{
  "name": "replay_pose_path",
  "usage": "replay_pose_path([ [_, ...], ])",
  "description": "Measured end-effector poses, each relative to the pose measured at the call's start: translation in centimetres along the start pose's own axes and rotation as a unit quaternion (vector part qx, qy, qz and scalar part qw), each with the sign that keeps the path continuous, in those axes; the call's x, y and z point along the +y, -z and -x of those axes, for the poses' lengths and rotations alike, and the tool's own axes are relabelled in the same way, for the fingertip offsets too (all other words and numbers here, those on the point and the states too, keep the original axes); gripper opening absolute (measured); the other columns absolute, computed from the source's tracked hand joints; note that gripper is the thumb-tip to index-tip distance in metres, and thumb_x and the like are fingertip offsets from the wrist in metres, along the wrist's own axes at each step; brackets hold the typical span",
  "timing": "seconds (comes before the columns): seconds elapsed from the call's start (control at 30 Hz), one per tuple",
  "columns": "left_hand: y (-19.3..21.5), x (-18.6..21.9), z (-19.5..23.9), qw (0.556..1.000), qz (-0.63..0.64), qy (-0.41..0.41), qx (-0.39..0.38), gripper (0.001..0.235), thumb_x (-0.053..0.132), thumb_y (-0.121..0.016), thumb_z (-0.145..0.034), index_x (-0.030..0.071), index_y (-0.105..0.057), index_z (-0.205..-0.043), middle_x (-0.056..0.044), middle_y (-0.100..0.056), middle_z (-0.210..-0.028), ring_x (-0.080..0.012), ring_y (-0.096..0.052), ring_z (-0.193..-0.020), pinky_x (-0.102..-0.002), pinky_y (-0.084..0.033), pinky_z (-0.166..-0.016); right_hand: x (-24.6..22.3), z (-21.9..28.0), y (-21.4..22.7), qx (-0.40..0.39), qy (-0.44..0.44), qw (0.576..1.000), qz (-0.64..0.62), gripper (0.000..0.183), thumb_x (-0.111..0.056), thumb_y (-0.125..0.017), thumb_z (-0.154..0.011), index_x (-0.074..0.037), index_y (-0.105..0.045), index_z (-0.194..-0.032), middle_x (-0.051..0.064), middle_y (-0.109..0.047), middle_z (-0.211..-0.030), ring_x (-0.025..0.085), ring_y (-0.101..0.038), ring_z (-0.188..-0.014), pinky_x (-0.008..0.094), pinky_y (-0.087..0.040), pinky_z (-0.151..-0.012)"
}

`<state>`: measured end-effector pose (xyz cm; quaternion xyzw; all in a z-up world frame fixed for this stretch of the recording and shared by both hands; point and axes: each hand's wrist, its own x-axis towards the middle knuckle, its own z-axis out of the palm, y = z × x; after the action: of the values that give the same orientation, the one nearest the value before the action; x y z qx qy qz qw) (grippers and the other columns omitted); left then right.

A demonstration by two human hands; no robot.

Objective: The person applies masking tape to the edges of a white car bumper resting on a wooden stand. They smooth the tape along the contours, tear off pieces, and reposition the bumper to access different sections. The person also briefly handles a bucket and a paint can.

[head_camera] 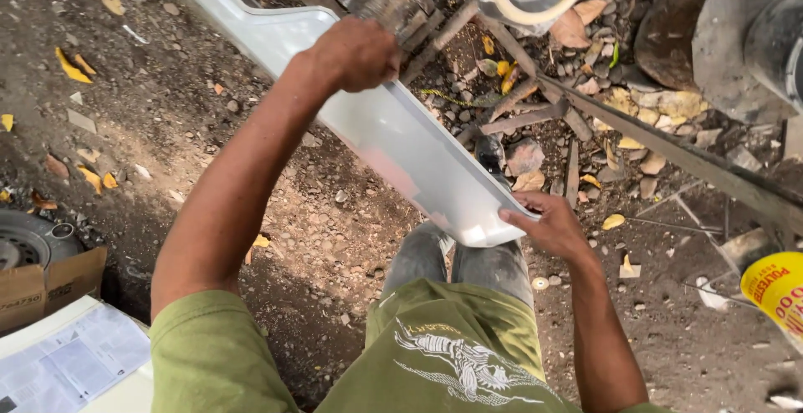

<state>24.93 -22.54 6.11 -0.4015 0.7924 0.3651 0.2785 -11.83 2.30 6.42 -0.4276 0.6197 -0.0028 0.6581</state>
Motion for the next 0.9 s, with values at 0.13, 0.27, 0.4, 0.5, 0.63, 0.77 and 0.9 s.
replay_pose_path([
  [0.13,1.9,-3.5,1.4,0.999,-0.037,0.021,0.029,0.032,-0.001,-0.055,-0.088,0.016,-0.05,-0.061,0.003,-0.036,-0.054,-0.0124,-0.036,-0.051,-0.045,-0.048,-0.079,-0.8,1.0,0.1,-0.003,0.007,1.0,0.01,0.031,-0.033,-0.075,-0.086,-0.016,-0.08,-0.112,0.01,-0.079,-0.116,0.025,-0.074,-0.105,0.056,-0.058,-0.095],
  [0.27,4.0,-4.8,3.0,0.995,-0.019,0.074,0.063,0.022,0.033,-0.062,-0.095,0.017,-0.069,-0.081,0.0,-0.057,-0.067,-0.0157,-0.054,-0.068,-0.052,-0.045,-0.098,-0.7,0.4,0.3,-0.006,-0.039,0.999,-0.004,0.033,-0.034,-0.076,-0.084,-0.019,-0.079,-0.113,0.009,-0.079,-0.115,0.024,-0.076,-0.103,0.056,-0.062,-0.089],
  [0.4,2.7,-6.2,2.7,0.989,0.085,0.091,0.079,0.033,0.046,-0.061,-0.098,0.016,-0.075,-0.1,0.001,-0.066,-0.083,-0.0204,-0.063,-0.084,-0.052,-0.053,-0.088,0.8,-1.2,0.6,-0.032,-0.066,0.997,0.011,0.039,-0.038,-0.079,-0.081,-0.015,-0.08,-0.113,0.015,-0.082,-0.111,0.029,-0.079,-0.1,0.055,-0.062,-0.09],
  [0.5,1.6,-5.7,1.7,0.99,0.055,0.109,0.075,0.035,0.038,-0.059,-0.106,0.01,-0.073,-0.093,-0.005,-0.065,-0.082,-0.0228,-0.065,-0.084,-0.049,-0.055,-0.089,1.6,-2.7,0.6,-0.03,-0.016,0.999,0.025,0.043,-0.041,-0.08,-0.081,-0.013,-0.079,-0.113,0.016,-0.077,-0.118,0.028,-0.075,-0.108,0.055,-0.059,-0.092],
  [0.63,-2.4,-4.5,0.1,0.985,-0.015,0.093,0.147,0.027,0.021,-0.056,-0.108,0.009,-0.073,-0.09,-0.009,-0.063,-0.087,-0.0246,-0.062,-0.087,-0.045,-0.054,-0.088,1.9,-3.5,1.1,-0.043,-0.043,0.998,-0.009,0.048,-0.042,-0.079,-0.079,-0.012,-0.077,-0.116,0.016,-0.076,-0.122,0.031,-0.074,-0.109,0.058,-0.061,-0.087],
  [0.77,-4.4,-2.4,0.7,0.958,-0.028,0.029,0.284,0.015,0.016,-0.064,-0.098,0.014,-0.075,-0.088,-0.007,-0.062,-0.096,-0.0235,-0.055,-0.093,-0.042,-0.047,-0.096,0.7,-7.2,0.5,-0.077,0.045,0.996,0.017,0.057,-0.058,-0.065,-0.088,-0.012,-0.073,-0.121,0.017,-0.072,-0.126,0.031,-0.071,-0.114,0.056,-0.057,-0.091],
  [0.9,-4.2,-1.1,1.7,0.941,0.056,0.054,0.33,0.009,0.019,-0.069,-0.096,0.013,-0.076,-0.096,-0.009,-0.06,-0.106,-0.0271,-0.053,-0.102,-0.044,-0.045,-0.099,-7.0,-13.8,-2.8,0.028,0.217,0.975,-0.047,0.056,-0.062,-0.063,-0.098,-0.008,-0.077,-0.102,0.004,-0.065,-0.12,0.015,-0.057,-0.111,0.044,-0.048,-0.088],
])
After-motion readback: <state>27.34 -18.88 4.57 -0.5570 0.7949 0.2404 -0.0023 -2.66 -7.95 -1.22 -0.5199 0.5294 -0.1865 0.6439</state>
